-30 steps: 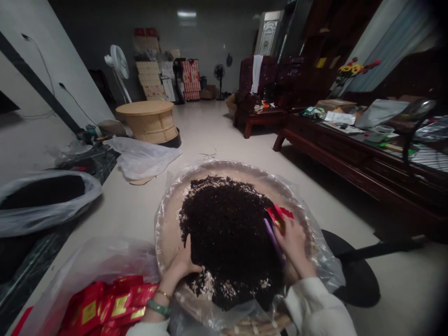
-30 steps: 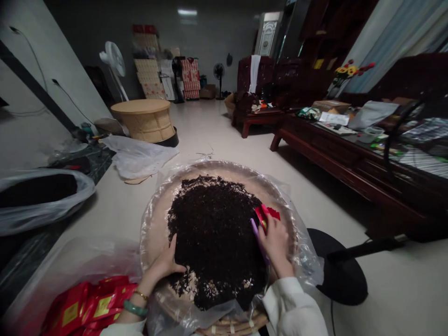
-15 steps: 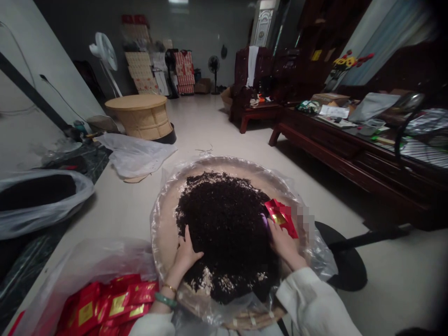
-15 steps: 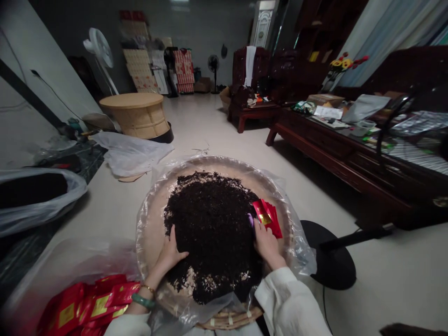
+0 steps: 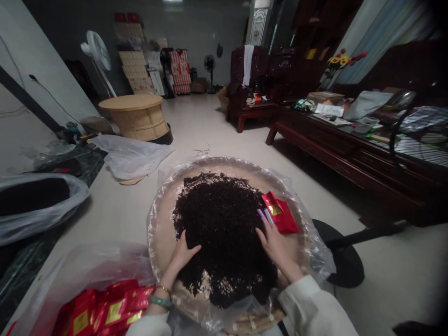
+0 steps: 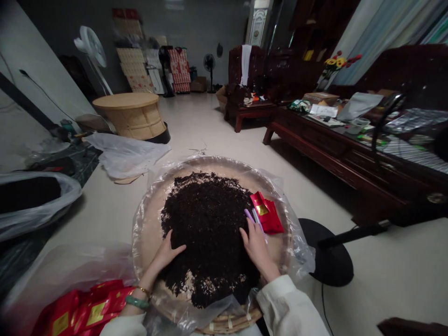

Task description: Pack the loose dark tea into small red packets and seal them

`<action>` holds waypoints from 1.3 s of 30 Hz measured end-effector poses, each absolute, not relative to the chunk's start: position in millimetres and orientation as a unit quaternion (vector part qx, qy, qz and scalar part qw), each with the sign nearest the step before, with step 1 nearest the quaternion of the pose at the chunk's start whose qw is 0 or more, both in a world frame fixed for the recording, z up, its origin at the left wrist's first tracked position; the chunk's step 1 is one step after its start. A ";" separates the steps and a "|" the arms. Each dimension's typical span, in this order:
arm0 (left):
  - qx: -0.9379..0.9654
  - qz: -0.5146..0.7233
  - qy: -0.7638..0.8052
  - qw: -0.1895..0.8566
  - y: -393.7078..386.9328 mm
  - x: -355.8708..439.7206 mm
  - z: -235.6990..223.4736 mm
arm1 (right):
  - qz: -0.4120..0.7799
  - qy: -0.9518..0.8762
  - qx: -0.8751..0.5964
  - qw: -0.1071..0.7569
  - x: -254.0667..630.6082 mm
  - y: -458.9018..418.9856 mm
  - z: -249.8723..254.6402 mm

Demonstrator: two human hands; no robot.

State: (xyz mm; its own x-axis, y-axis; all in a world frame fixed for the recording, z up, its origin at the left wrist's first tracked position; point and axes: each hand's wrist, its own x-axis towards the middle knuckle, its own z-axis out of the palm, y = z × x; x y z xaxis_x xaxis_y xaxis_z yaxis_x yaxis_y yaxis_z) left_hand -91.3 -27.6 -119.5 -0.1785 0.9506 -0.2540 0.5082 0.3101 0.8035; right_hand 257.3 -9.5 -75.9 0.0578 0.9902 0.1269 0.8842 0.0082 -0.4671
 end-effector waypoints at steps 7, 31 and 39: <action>0.381 0.235 0.715 0.537 -28.2 -80.2 -76.9 | 0.301 -0.594 -0.699 0.261 242.7 8.5 -104.9; 0.409 0.420 0.577 0.569 8.6 -41.0 5.0 | 0.265 -0.727 -0.547 0.319 141.7 56.6 -15.0; 0.606 0.126 0.704 0.349 -43.3 -74.4 -29.6 | 0.274 -0.753 -0.595 0.056 208.1 -27.0 -47.3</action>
